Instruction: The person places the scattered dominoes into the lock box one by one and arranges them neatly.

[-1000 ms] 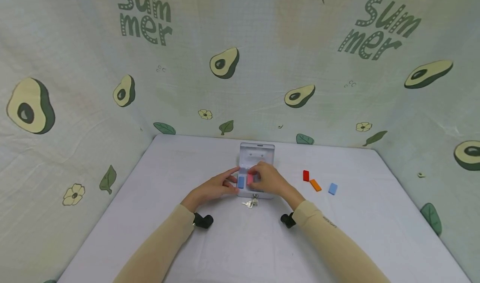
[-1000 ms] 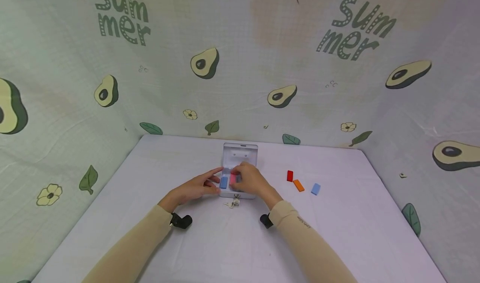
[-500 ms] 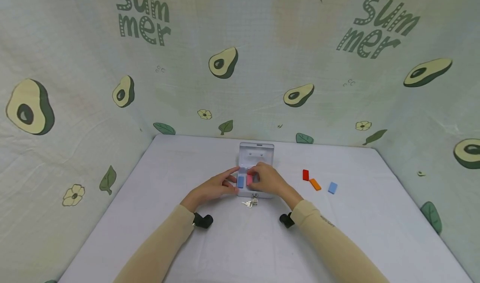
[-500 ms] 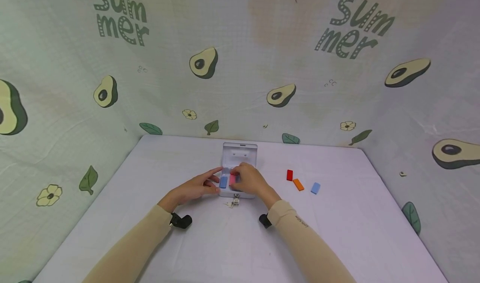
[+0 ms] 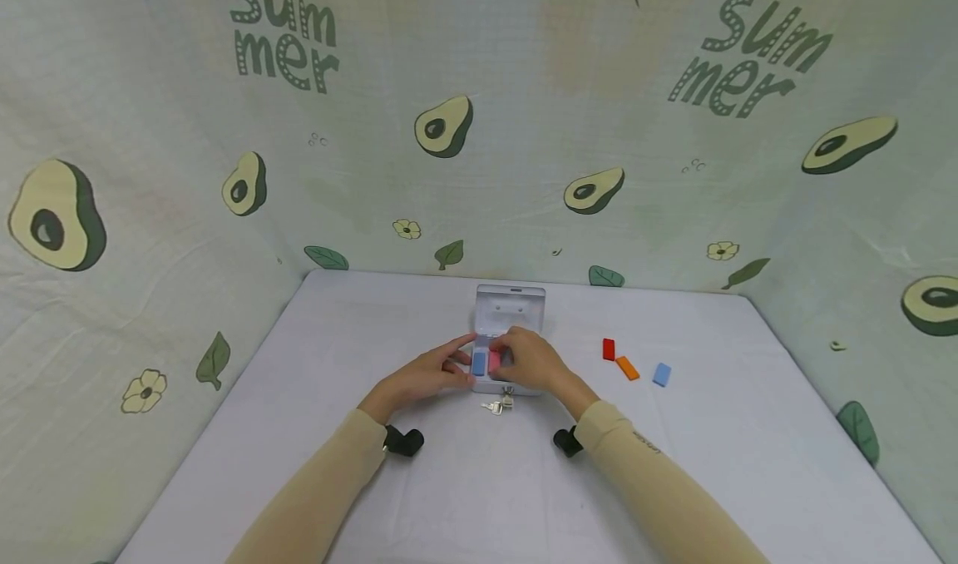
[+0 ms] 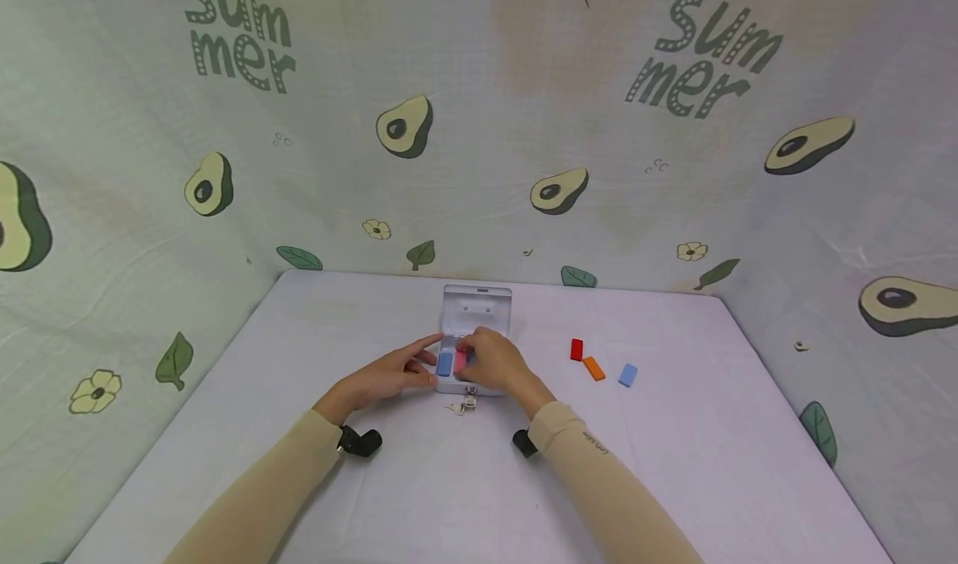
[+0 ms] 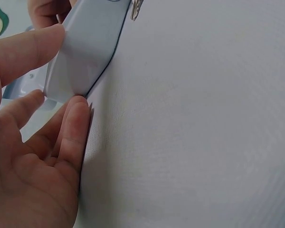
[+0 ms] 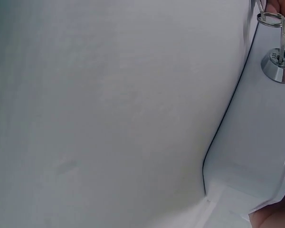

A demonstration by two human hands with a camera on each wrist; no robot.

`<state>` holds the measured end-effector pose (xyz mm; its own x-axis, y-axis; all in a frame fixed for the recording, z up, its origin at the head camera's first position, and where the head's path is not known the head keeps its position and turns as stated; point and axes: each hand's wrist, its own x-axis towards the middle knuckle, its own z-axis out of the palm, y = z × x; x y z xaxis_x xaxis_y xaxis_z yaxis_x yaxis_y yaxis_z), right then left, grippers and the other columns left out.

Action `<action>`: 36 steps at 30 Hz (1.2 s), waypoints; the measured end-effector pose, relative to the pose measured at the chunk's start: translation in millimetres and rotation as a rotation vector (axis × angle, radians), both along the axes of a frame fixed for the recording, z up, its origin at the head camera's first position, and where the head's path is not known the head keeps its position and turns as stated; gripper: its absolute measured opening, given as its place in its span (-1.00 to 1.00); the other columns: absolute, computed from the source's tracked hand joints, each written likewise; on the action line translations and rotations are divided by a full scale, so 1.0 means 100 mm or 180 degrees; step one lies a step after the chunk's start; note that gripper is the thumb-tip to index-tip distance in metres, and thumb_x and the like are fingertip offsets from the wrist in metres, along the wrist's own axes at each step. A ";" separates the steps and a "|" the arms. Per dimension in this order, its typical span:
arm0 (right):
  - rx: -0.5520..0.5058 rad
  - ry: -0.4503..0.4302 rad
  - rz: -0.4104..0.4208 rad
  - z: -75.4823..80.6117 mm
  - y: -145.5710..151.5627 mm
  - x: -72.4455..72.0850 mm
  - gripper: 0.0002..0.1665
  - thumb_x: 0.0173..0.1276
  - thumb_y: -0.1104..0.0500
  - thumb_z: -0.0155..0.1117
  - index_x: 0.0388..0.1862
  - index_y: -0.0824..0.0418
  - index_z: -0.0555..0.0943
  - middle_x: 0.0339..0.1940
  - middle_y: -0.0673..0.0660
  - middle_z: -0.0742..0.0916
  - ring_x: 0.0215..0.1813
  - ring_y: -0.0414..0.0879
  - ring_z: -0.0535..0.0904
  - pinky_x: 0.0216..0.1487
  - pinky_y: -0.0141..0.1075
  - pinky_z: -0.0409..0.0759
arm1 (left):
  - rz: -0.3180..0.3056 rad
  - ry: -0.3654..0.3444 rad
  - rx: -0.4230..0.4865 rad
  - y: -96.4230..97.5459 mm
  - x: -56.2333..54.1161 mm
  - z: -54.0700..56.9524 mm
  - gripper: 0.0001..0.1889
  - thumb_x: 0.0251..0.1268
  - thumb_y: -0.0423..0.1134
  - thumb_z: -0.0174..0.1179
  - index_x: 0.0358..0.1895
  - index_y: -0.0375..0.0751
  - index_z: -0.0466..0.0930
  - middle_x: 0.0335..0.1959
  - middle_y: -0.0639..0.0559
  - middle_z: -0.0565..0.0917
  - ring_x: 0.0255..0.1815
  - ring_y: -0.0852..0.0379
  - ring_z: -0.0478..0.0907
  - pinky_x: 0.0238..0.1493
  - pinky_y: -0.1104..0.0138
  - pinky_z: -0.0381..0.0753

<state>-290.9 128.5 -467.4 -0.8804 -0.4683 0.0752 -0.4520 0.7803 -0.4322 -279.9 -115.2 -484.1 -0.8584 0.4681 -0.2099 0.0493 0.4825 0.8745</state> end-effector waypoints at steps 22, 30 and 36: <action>0.0030 0.0014 -0.0002 0.00 -0.03 0.01 -0.55 0.29 0.07 0.65 0.11 0.18 0.79 -0.12 0.02 0.75 -0.17 -0.15 0.56 -0.04 -0.20 0.61 | -0.0027 -0.0016 0.0060 0.00 -0.01 -0.03 -0.13 0.40 0.06 0.42 0.69 0.33 0.18 0.38 0.03 0.53 0.22 0.09 0.55 0.38 -0.04 0.50; 0.0036 0.0019 0.0045 -0.01 -0.03 0.00 -0.58 0.30 0.07 0.64 0.10 0.16 0.80 -0.10 0.03 0.75 -0.17 -0.15 0.56 -0.05 -0.20 0.62 | -0.0019 -0.0012 0.0024 -0.01 0.00 -0.02 -0.13 0.40 0.05 0.43 0.69 0.33 0.17 0.37 0.04 0.53 0.22 0.10 0.56 0.38 -0.04 0.50; 0.0078 0.0015 0.0104 0.01 -0.04 0.02 -0.58 0.32 0.06 0.62 0.11 0.17 0.79 -0.10 0.04 0.75 -0.16 -0.14 0.58 -0.04 -0.20 0.63 | -0.0013 -0.0024 0.0041 0.00 0.00 -0.01 -0.13 0.41 0.05 0.42 0.69 0.32 0.17 0.38 0.04 0.53 0.22 0.10 0.55 0.39 -0.05 0.49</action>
